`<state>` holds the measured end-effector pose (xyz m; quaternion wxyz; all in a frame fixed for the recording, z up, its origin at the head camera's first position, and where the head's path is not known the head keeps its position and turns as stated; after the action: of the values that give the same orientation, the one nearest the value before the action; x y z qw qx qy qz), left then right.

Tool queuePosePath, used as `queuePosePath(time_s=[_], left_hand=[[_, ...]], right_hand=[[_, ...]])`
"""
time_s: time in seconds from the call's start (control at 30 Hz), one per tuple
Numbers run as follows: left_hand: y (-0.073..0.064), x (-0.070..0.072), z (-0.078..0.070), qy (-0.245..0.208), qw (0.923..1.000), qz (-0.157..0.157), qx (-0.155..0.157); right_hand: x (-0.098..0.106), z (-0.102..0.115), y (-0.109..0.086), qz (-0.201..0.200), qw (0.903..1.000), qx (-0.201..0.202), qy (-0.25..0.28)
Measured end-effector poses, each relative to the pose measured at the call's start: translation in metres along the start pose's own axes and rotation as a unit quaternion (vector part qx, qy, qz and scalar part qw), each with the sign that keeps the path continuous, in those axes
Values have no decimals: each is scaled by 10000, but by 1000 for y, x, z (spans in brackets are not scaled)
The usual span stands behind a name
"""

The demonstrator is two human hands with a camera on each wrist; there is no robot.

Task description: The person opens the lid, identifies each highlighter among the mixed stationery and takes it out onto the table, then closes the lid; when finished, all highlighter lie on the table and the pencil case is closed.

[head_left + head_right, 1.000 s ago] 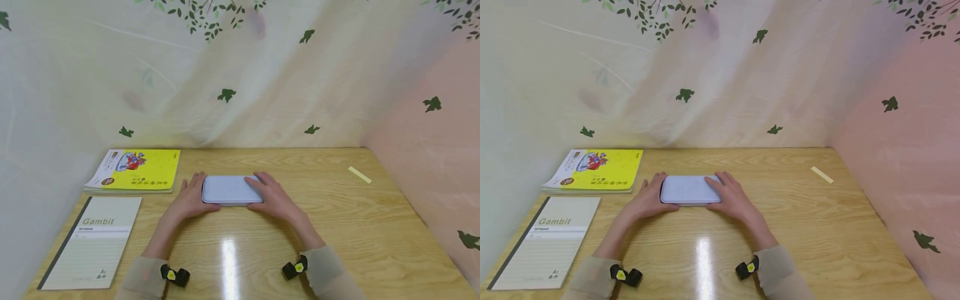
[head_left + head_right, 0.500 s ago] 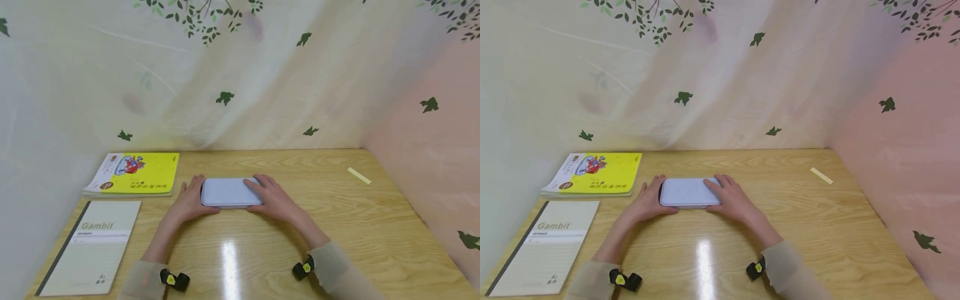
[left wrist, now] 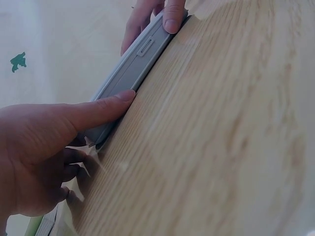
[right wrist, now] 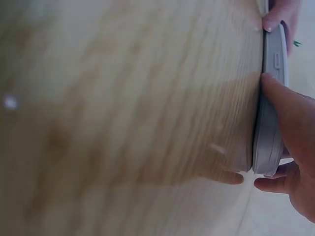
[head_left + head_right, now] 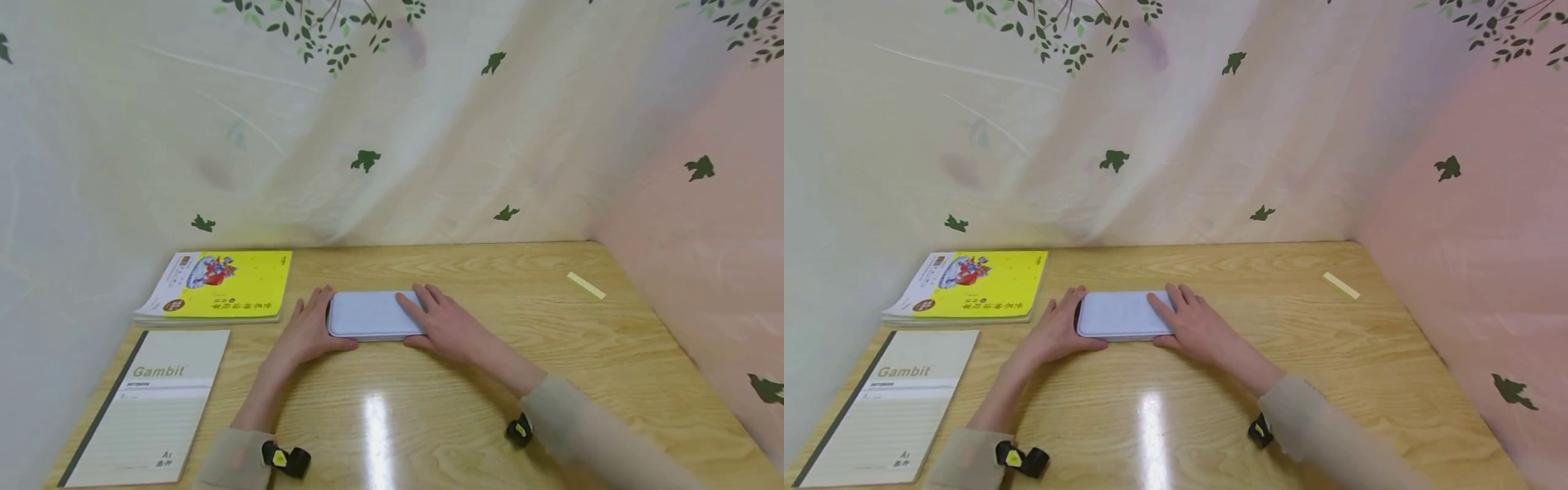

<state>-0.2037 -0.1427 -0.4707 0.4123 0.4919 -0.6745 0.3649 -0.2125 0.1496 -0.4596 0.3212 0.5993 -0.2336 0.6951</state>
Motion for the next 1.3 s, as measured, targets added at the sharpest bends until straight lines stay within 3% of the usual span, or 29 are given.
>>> queuePosePath(time_s=[0.4,0.6,1.3], left_hand=[[0,-1,-2,-11,10000,62,42],[1,-2,-2,22,9999,65,85],[2,-2,-3,-100,9997,120,167]], right_hand=[[0,-3,-1,-195,9874,748,-1381],[-3,-6,0,-127,9848,817,-1525],[-7,-9,2,-514,9746,1175,-1838]])
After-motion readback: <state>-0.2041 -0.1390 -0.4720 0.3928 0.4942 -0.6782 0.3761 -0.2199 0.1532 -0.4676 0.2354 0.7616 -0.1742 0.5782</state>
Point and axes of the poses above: each hand's wrist, its own y-axis towards the middle knuckle, its own x-axis out of the back of the hand, z = x × y, the point moved 1 cm from there along y, towards the middle knuckle, and after that the axes turned 12 degrees about y, right-handed, at the moved point
